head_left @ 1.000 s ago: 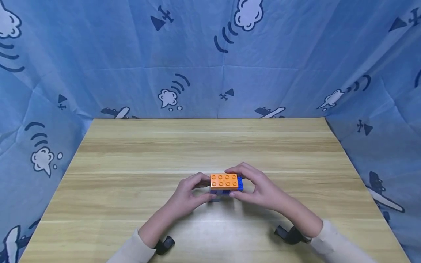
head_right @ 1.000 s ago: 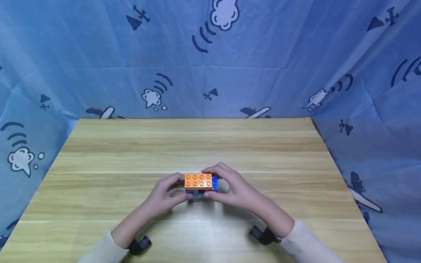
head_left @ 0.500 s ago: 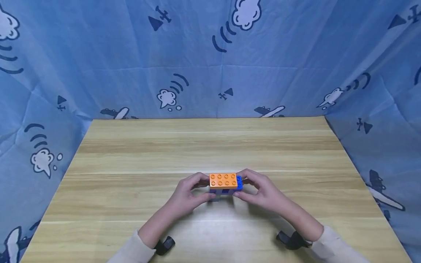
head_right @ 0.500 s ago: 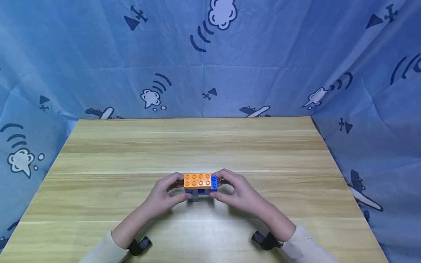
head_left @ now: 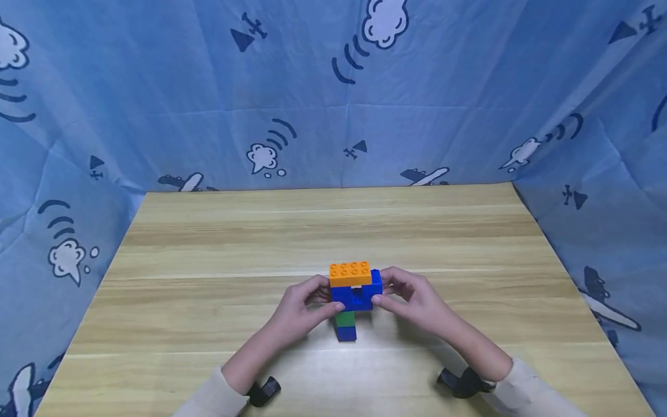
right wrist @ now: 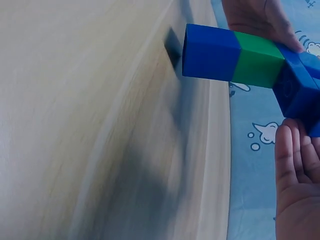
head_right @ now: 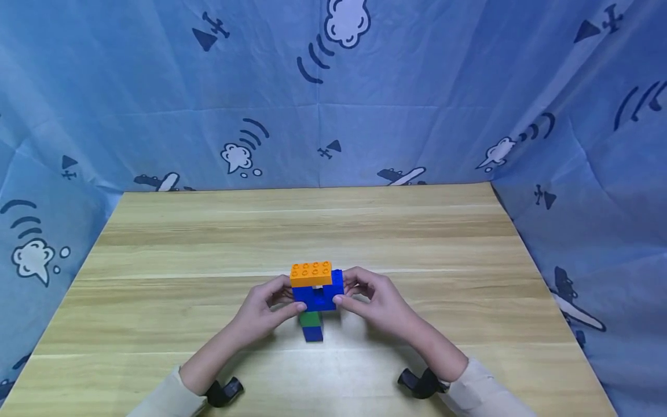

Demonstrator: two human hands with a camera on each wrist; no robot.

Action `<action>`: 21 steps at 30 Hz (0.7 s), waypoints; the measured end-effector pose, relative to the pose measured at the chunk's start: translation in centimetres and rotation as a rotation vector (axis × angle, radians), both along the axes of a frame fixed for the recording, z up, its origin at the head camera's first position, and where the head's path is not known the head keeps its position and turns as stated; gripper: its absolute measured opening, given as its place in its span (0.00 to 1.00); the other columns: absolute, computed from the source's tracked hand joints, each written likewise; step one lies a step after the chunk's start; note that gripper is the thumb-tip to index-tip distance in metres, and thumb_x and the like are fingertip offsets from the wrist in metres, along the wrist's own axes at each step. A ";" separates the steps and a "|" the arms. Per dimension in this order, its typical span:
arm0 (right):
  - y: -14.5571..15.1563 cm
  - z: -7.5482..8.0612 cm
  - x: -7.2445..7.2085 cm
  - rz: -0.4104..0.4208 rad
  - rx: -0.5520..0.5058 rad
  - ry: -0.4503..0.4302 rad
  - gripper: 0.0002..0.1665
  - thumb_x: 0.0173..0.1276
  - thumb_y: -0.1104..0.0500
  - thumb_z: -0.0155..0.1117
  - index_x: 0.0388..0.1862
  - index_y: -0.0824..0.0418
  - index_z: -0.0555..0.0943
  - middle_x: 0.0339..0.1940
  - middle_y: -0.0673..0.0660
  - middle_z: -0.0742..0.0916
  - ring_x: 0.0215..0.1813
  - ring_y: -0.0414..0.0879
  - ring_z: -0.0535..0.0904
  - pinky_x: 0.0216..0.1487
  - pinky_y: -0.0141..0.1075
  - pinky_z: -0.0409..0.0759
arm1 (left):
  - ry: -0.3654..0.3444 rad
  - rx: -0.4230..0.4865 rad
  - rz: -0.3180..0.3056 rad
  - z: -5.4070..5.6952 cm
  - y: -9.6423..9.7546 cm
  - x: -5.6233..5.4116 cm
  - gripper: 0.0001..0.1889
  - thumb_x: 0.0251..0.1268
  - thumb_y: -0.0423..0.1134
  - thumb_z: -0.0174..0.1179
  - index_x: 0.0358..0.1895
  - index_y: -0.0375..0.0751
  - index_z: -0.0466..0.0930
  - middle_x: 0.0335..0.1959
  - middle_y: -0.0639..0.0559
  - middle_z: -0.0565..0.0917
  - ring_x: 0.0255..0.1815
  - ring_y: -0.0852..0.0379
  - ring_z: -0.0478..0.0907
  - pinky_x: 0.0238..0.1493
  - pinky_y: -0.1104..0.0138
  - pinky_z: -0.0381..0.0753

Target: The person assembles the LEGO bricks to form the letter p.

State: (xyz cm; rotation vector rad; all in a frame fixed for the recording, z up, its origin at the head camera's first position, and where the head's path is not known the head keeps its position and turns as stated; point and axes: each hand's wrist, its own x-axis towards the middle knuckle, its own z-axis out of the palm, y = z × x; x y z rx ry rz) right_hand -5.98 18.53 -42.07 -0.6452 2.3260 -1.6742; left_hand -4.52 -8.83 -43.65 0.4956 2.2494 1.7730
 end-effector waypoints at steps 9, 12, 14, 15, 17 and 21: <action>-0.4 0.0 0.1 -0.098 0.003 -0.083 0.12 0.72 0.64 0.70 0.51 0.66 0.85 0.40 0.48 0.91 0.41 0.37 0.86 0.41 0.28 0.86 | -0.064 -0.025 0.046 0.2 0.2 -0.2 0.14 0.75 0.41 0.66 0.57 0.40 0.81 0.43 0.45 0.89 0.40 0.60 0.84 0.48 0.75 0.87; -0.5 0.0 0.1 -0.109 -0.012 -0.128 0.12 0.73 0.63 0.69 0.52 0.68 0.84 0.41 0.51 0.91 0.42 0.38 0.87 0.45 0.29 0.88 | -0.080 -0.033 0.069 0.3 0.4 -0.3 0.15 0.76 0.42 0.64 0.58 0.39 0.81 0.44 0.44 0.89 0.40 0.60 0.85 0.47 0.76 0.87; -0.5 0.0 0.0 -0.117 -0.013 -0.152 0.13 0.74 0.62 0.69 0.52 0.68 0.83 0.41 0.53 0.91 0.41 0.39 0.88 0.46 0.29 0.88 | -0.088 -0.029 0.084 0.3 0.5 -0.4 0.15 0.77 0.42 0.63 0.58 0.38 0.81 0.45 0.43 0.88 0.41 0.60 0.86 0.48 0.76 0.86; -0.5 -0.1 0.0 -0.118 -0.009 -0.160 0.13 0.74 0.62 0.69 0.52 0.69 0.83 0.41 0.54 0.91 0.41 0.40 0.88 0.45 0.29 0.89 | -0.091 -0.028 0.092 0.3 0.6 -0.4 0.15 0.77 0.43 0.63 0.58 0.37 0.81 0.45 0.42 0.88 0.41 0.59 0.86 0.48 0.76 0.86; -0.5 -0.1 -0.1 -0.120 -0.002 -0.175 0.14 0.74 0.62 0.68 0.52 0.70 0.83 0.40 0.55 0.91 0.41 0.42 0.89 0.45 0.30 0.89 | -0.096 -0.025 0.108 0.3 0.7 -0.5 0.15 0.78 0.43 0.62 0.58 0.37 0.81 0.46 0.42 0.88 0.42 0.59 0.86 0.48 0.77 0.86; -0.5 -0.2 -0.3 -0.123 0.007 -0.211 0.15 0.76 0.60 0.67 0.53 0.71 0.82 0.40 0.57 0.91 0.41 0.50 0.89 0.46 0.33 0.90 | -0.090 -0.019 0.139 0.4 0.9 -0.6 0.15 0.78 0.43 0.61 0.57 0.37 0.82 0.46 0.42 0.88 0.43 0.58 0.84 0.49 0.77 0.85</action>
